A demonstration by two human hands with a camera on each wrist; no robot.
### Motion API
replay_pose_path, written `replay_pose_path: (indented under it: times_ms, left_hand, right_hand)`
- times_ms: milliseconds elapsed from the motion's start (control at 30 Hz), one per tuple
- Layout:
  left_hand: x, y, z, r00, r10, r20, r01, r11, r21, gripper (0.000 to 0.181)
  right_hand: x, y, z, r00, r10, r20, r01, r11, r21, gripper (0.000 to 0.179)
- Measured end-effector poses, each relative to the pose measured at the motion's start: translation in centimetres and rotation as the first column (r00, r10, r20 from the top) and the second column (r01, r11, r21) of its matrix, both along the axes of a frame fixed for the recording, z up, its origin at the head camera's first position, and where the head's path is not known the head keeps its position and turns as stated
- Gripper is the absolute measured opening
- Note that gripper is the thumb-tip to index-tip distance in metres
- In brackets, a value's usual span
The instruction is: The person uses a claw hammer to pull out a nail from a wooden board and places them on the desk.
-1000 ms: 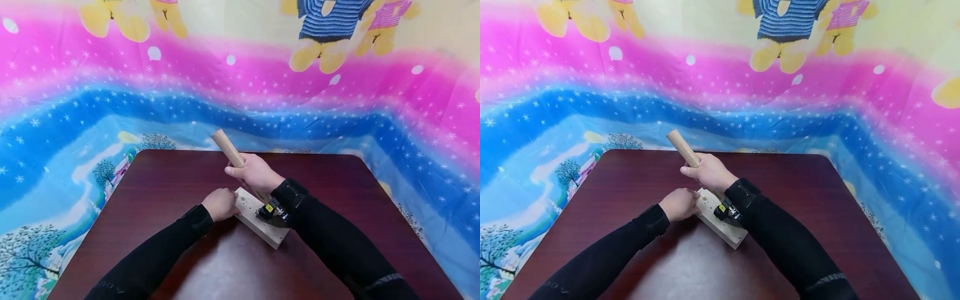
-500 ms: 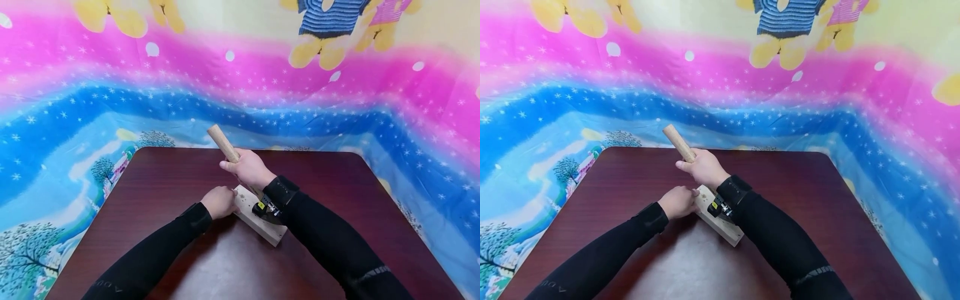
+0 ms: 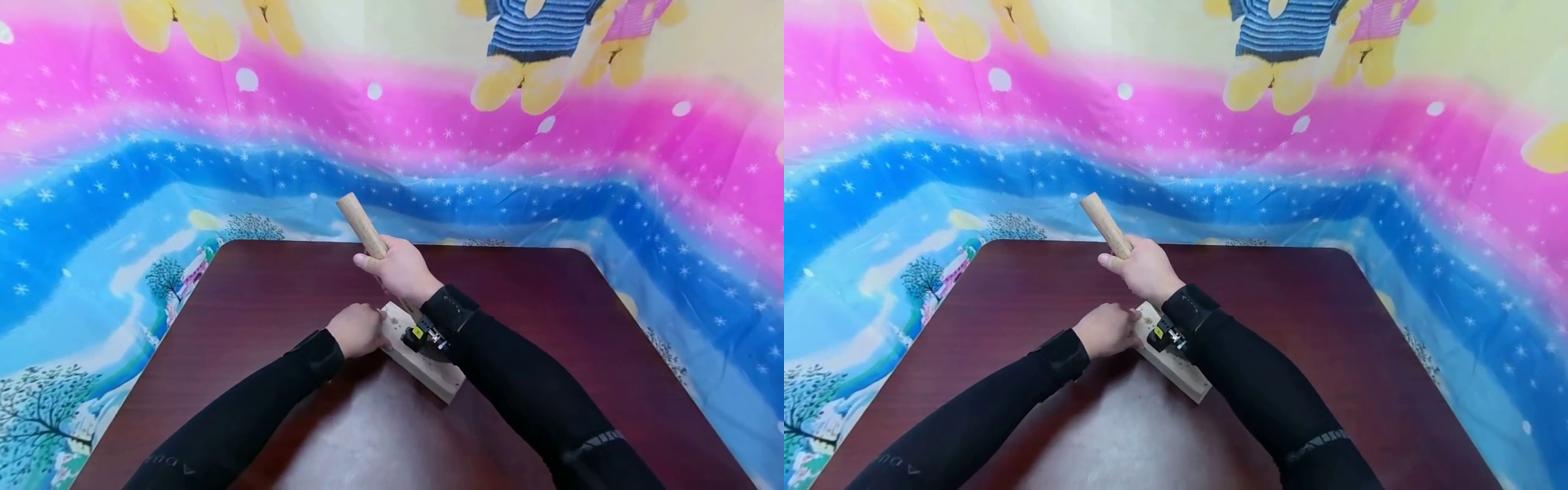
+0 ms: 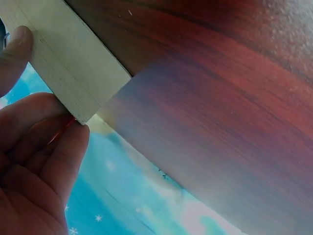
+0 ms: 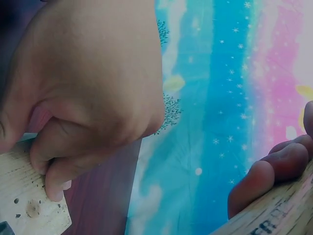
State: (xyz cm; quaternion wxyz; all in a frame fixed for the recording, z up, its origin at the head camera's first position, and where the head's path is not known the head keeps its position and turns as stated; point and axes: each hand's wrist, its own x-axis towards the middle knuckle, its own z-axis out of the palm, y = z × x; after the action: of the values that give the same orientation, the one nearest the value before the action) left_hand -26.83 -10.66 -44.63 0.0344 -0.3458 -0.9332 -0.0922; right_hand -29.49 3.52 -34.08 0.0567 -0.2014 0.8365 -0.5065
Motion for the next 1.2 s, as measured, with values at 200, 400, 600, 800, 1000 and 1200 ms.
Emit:
replay_pose_path:
  times_ms: [200,400,600,800,1000,1200]
  left_hand:
    - [0.1,0.2,0.1,0.999,0.010,0.035,-0.011,1.000,0.019,0.030]
    - [0.2,0.2,0.2,0.999,0.017,0.033,-0.017,1.000,0.008,0.034]
    - [0.1,0.6,0.3,1.000,0.013,0.002,-0.013,1.000,-0.023,0.041]
    - [-0.1,1.1,0.7,0.999,0.035,0.002,-0.035,0.998,-0.056,0.040]
    - [-0.1,1.1,0.9,0.999,0.049,0.005,-0.049,0.997,-0.054,0.039]
    - [0.3,1.0,0.7,0.997,0.022,0.076,-0.021,1.000,-0.016,0.029]
  right_hand:
    - [0.1,0.3,0.0,1.000,0.004,-0.007,-0.004,1.000,-0.022,0.027]
    - [0.7,1.5,0.2,0.999,0.021,-0.026,-0.023,0.996,-0.087,0.027]
    - [1.7,3.3,0.3,0.997,-0.001,-0.080,-0.014,0.980,-0.197,0.025]
    - [2.1,3.8,0.5,0.994,-0.010,-0.112,-0.014,0.979,-0.205,0.027]
    - [2.1,3.7,0.6,0.994,-0.024,-0.109,0.002,0.979,-0.203,0.026]
    - [2.3,3.6,0.2,0.995,-0.029,-0.095,0.011,0.982,-0.190,0.028]
